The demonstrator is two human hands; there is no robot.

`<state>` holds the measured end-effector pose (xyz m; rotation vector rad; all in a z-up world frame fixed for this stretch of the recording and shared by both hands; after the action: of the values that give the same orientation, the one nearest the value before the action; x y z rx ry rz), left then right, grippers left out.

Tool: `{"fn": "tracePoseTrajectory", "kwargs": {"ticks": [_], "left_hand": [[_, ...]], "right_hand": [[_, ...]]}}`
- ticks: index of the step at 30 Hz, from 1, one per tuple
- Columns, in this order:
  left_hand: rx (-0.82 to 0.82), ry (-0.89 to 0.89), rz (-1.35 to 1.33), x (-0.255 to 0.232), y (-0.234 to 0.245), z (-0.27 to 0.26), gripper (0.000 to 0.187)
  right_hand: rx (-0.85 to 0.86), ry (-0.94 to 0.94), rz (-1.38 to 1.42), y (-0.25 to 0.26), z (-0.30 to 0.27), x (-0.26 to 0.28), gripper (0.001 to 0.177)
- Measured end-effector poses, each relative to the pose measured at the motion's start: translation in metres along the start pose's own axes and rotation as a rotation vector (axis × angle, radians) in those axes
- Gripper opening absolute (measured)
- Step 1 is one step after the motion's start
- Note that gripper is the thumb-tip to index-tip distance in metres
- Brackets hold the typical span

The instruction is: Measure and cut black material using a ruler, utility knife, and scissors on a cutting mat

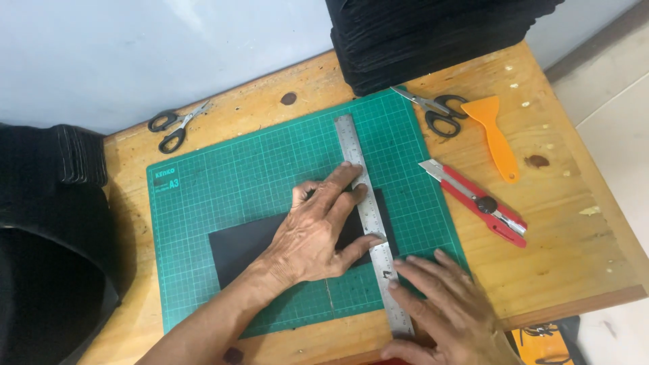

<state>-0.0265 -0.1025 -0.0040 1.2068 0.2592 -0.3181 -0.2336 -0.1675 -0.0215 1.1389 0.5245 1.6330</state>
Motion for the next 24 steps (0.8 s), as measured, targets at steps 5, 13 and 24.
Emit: {"fn": "tracePoseTrajectory", "kwargs": {"ticks": [5,13,24], "left_hand": [[-0.008,-0.004,-0.014,-0.002,-0.001,-0.002,0.063],[-0.023,0.000,-0.016,-0.001,-0.003,-0.003,0.062],[-0.042,0.006,-0.047,0.001,-0.002,-0.004,0.062]], "right_hand": [[-0.021,0.011,0.060,-0.001,-0.016,-0.005,0.073],[-0.070,0.046,0.040,0.005,-0.011,-0.001,0.069],[-0.064,0.046,0.049,0.007,-0.008,0.000,0.062]]}}
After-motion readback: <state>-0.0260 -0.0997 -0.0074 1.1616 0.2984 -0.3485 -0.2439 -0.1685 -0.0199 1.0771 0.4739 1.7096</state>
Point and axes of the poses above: each hand's wrist, its own z-axis towards the middle knuckle, its own y-axis out of the back of the hand, x = y × z, the point moved 5 cm from there along z, towards the middle knuckle, and after that the axes turned 5 degrees about -y, right-handed, at the moved point
